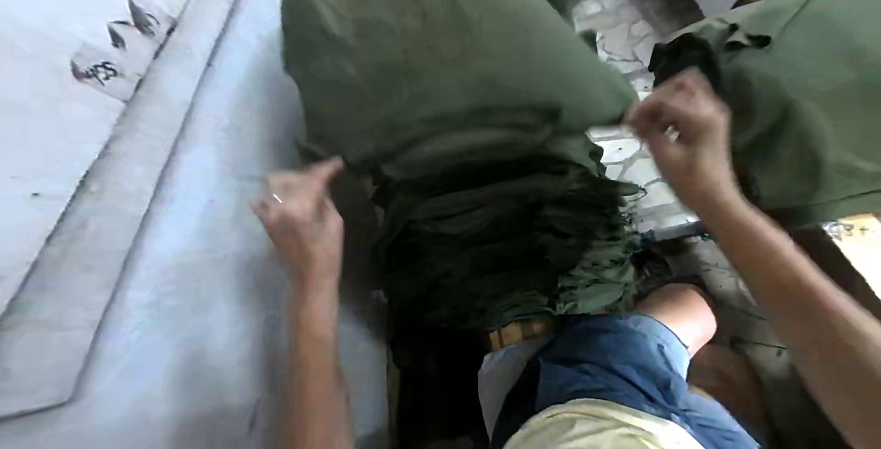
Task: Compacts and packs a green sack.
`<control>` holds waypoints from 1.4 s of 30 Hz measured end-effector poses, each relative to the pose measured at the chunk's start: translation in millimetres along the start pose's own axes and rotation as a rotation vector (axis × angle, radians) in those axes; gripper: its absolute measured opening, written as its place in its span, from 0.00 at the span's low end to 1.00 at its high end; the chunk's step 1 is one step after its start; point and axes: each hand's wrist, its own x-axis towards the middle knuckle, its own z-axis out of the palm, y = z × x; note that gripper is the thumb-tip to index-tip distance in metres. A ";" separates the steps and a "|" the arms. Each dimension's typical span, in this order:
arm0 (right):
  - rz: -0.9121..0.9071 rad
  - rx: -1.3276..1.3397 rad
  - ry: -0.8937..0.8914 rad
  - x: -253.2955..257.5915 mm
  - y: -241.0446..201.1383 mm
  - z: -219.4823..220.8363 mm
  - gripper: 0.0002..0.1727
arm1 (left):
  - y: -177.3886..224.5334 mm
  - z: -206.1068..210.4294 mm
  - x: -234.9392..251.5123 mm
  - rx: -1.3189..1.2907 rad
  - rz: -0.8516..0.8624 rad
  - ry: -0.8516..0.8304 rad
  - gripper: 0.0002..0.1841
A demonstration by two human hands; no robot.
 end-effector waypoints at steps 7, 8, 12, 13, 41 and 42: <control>0.131 0.148 -0.377 -39.6 19.0 10.7 0.21 | -10.1 26.2 -75.6 -0.378 -0.333 -0.182 0.17; 0.155 0.136 -0.474 -27.0 10.9 4.9 0.30 | -14.9 25.0 -64.4 -0.472 -0.436 -0.191 0.20; 0.278 -0.119 -0.747 -2.2 -3.6 45.0 0.46 | -26.4 55.8 -44.6 -0.507 -0.761 -0.431 0.34; 0.323 -0.156 -0.732 -3.1 -1.9 62.2 0.41 | -20.4 68.5 -48.5 -0.495 -0.840 -0.511 0.34; 0.149 -0.020 -0.523 -70.8 -34.9 -5.8 0.45 | 5.8 34.8 -71.5 -0.275 -0.558 -0.299 0.37; 0.071 -0.065 -0.477 -60.3 -46.2 0.9 0.43 | 21.7 25.1 -59.3 -0.312 -0.491 -0.222 0.34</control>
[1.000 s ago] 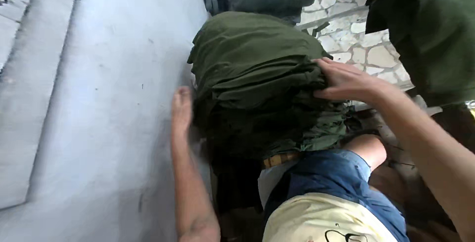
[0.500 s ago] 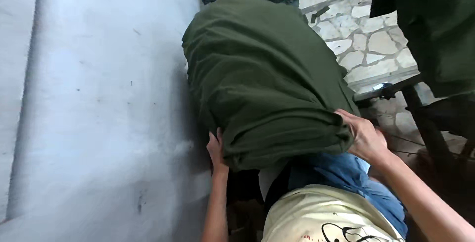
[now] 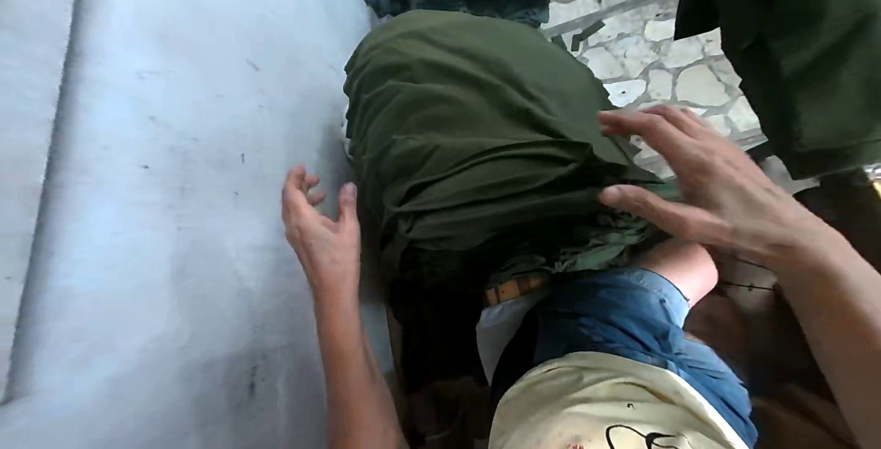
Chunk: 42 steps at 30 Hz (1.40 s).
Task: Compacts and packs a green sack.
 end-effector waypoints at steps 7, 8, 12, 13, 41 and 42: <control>-0.183 0.159 -0.362 83.7 -5.8 -0.1 0.11 | 107.4 38.4 10.6 -0.140 0.733 -0.532 0.22; -0.186 0.181 -0.338 90.5 -3.5 -7.9 0.10 | 108.6 48.9 19.1 -0.131 0.751 -0.602 0.21; -0.128 0.035 0.016 101.1 -2.4 -3.5 0.12 | 131.0 57.9 56.5 -0.124 0.637 -0.642 0.13; -0.158 0.003 0.087 93.1 -11.7 2.1 0.12 | 137.1 54.5 64.9 -0.119 0.602 -0.650 0.12; -0.302 0.135 -0.151 90.8 -16.9 9.9 0.14 | 114.0 47.1 57.0 -0.437 0.431 -0.922 0.15; -0.278 0.072 -0.120 107.0 -15.6 3.2 0.14 | 115.4 46.8 57.0 -0.416 0.427 -0.939 0.16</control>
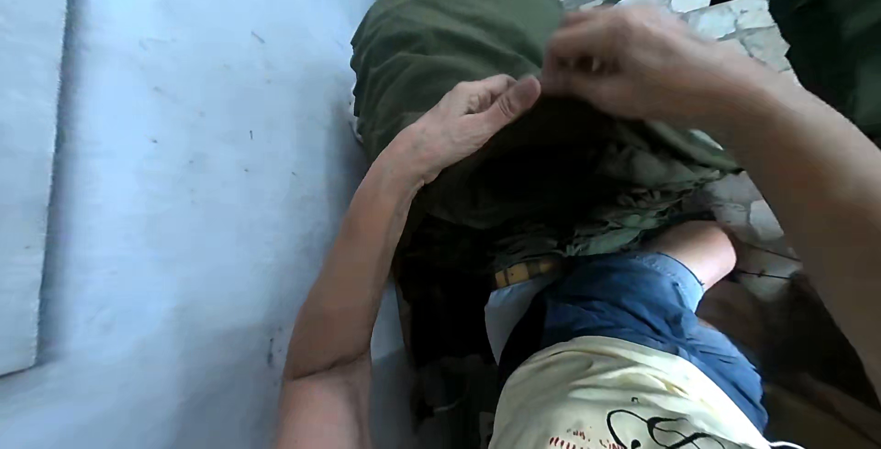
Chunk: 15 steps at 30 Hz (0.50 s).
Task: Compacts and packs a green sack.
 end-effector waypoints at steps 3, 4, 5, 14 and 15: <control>0.042 -0.199 0.148 21.3 -9.3 6.0 0.13 | -8.1 -5.0 14.1 0.089 -0.029 0.104 0.17; 0.036 -0.260 0.201 16.8 -22.0 17.5 0.13 | -12.1 -7.4 19.3 0.083 -0.032 0.156 0.16; 0.015 -0.305 0.229 6.3 -34.4 30.5 0.14 | -14.9 -9.3 23.4 0.036 -0.038 0.210 0.13; -0.028 0.169 0.003 -32.6 -11.7 26.0 0.10 | -2.3 -10.0 9.0 -0.060 -0.057 0.071 0.26; 0.008 0.164 0.065 -19.3 -7.1 14.1 0.12 | -0.6 -10.4 6.8 0.008 -0.007 0.003 0.32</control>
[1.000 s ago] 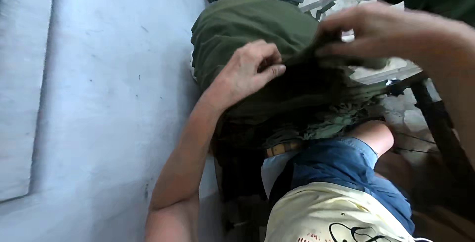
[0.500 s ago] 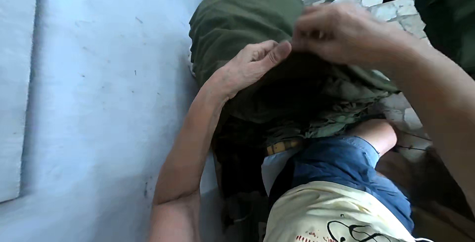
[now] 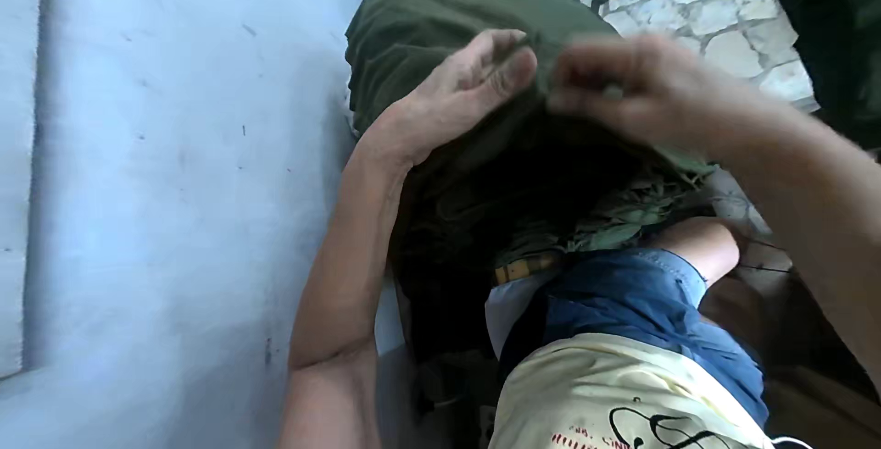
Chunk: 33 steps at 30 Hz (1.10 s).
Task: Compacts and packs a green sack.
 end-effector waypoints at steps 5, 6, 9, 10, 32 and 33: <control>0.022 -0.346 0.243 42.8 -5.6 9.8 0.14 | -2.7 0.6 17.4 0.385 0.053 0.165 0.28; -0.014 -0.410 0.256 34.8 -14.1 22.3 0.14 | -7.2 -3.8 23.0 0.342 0.036 0.221 0.24; -0.058 -0.491 0.054 -19.5 -22.5 55.0 0.15 | -14.7 -17.8 27.5 0.069 -0.096 0.247 0.18; -0.039 -0.450 -0.037 -36.2 -16.5 59.9 0.15 | -15.6 -20.1 26.2 0.008 -0.136 0.242 0.17; 0.148 0.091 -0.041 -23.6 12.1 24.7 0.11 | -35.0 -27.8 42.3 -0.006 -0.046 0.022 0.31; 0.157 0.098 -0.001 -12.7 11.6 17.3 0.09 | -33.5 -26.3 37.9 0.039 0.023 -0.045 0.38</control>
